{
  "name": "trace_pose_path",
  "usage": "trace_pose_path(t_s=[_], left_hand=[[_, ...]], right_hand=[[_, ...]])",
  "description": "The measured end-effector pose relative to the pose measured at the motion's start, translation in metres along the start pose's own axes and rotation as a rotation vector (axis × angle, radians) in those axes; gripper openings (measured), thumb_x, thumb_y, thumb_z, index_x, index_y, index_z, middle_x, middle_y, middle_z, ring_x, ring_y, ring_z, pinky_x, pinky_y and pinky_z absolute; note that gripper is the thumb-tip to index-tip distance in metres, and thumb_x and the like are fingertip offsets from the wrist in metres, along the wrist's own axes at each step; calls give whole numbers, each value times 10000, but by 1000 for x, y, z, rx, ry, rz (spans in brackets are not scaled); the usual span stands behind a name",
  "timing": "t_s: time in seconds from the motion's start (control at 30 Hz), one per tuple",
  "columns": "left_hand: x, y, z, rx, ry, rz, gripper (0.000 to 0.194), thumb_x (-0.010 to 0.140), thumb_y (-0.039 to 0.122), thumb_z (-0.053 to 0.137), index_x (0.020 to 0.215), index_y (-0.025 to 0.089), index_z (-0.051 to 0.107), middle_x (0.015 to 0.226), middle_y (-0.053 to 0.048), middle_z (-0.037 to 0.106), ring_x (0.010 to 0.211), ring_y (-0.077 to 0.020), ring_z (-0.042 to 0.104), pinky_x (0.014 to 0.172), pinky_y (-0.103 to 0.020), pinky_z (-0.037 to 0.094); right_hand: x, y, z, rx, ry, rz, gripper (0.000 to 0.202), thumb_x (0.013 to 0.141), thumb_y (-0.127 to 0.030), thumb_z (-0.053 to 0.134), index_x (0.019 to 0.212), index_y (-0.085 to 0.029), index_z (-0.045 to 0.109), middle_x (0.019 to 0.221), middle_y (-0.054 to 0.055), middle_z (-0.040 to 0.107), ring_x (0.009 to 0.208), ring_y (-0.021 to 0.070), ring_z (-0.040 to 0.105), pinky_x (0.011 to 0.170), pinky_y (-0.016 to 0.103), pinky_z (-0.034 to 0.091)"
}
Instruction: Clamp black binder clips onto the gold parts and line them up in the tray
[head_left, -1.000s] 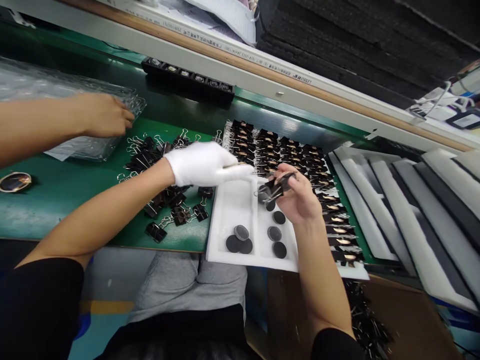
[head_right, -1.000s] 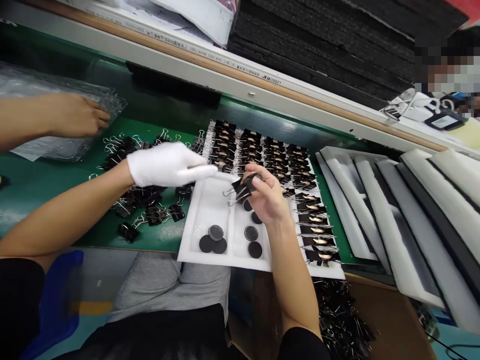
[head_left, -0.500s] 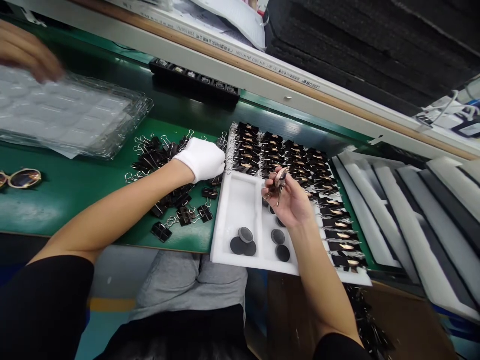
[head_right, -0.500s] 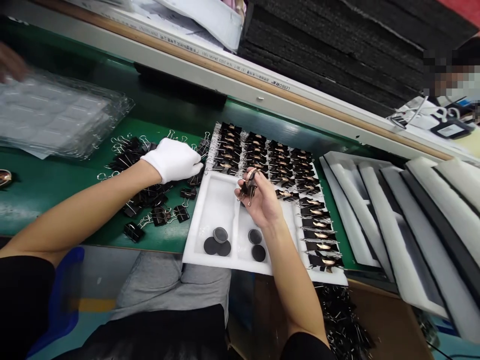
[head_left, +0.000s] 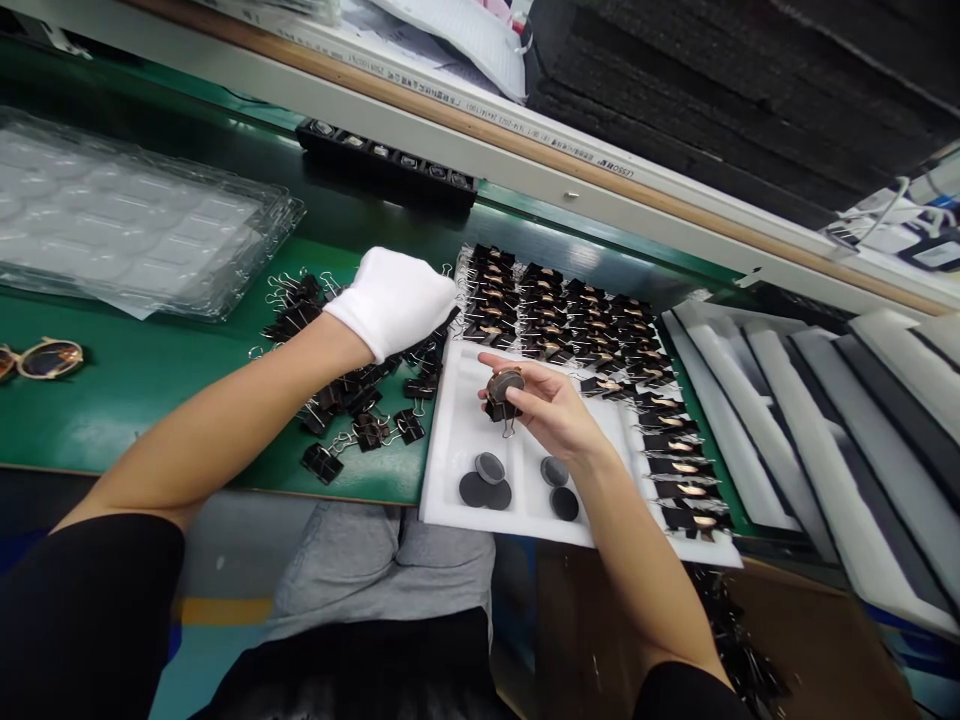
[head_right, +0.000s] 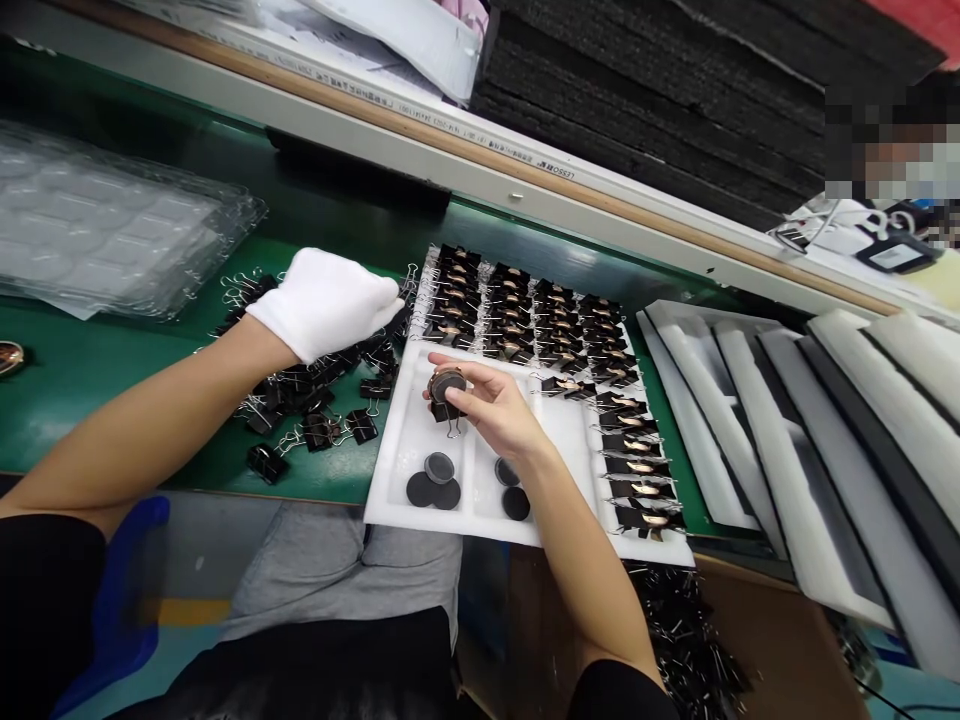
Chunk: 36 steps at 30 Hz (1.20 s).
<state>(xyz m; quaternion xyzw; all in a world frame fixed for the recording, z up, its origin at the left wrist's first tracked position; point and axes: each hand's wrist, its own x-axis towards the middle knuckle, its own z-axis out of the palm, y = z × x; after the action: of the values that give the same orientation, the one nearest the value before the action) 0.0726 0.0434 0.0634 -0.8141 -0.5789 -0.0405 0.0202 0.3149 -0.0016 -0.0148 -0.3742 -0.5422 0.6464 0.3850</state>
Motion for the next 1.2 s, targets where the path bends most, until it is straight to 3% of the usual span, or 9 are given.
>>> trace_pose_path(t_s=[0.13,0.27,0.33,0.47,0.6,0.77,0.93,1.07,1.2], left_hand=[[-3,4,6,-173,113,104,496,991,511,400,840,179,737,726,-100,686,770,-258,675,680,-328,357],[-8,15,10,-383,117,222,490,982,515,431,672,200,643,601,-37,604,572,-169,511,586,-319,285],[-8,17,9,-476,96,259,516,994,529,409,651,201,611,598,-24,595,568,-155,483,590,-312,298],[-7,15,7,-544,-74,297,690,1015,653,246,562,208,516,538,-21,543,524,-146,452,574,-308,313],[-7,15,8,-470,-176,207,708,884,809,408,495,218,444,461,-12,471,446,-145,383,505,-322,257],[-6,17,12,-522,-203,214,634,852,733,502,487,219,428,467,3,429,460,-132,317,503,-320,249],[-5,17,12,-534,-192,265,590,844,661,518,490,211,378,475,21,357,489,-121,288,512,-320,227],[-5,13,12,-573,-112,299,539,849,584,526,508,204,353,507,33,306,534,-107,270,536,-315,201],[-4,12,13,-684,-96,357,524,879,527,521,534,203,299,552,47,242,553,-85,227,545,-301,184]], right_hand=[[1,2,0,21,16,-40,299,773,-402,902,1024,-271,806,1397,78,685,903,194,772,871,396,655],[-1,1,1,49,8,-93,288,749,-422,917,975,-290,797,952,8,754,846,208,780,832,395,660],[-2,0,1,51,18,-109,310,732,-439,924,963,-284,786,862,-1,729,828,221,777,817,423,666],[-2,1,-3,9,56,-158,319,739,-439,918,972,-271,778,911,15,729,886,250,780,865,463,661],[-2,7,-9,-53,44,-190,297,775,-407,898,1019,-287,778,996,34,764,914,241,773,887,444,649],[-3,9,-13,-117,-26,-222,206,826,-362,860,1010,-293,800,1045,42,758,924,220,755,874,398,628],[-2,3,-11,-197,-44,-246,238,812,-409,866,995,-276,795,967,47,733,906,222,723,851,387,608],[-4,-7,-15,-132,15,-207,251,879,-474,797,1044,-295,739,1070,30,703,859,191,724,824,364,596],[-5,-15,-27,-225,83,-133,291,923,-486,743,1137,-305,665,939,7,695,769,168,670,706,319,540]])
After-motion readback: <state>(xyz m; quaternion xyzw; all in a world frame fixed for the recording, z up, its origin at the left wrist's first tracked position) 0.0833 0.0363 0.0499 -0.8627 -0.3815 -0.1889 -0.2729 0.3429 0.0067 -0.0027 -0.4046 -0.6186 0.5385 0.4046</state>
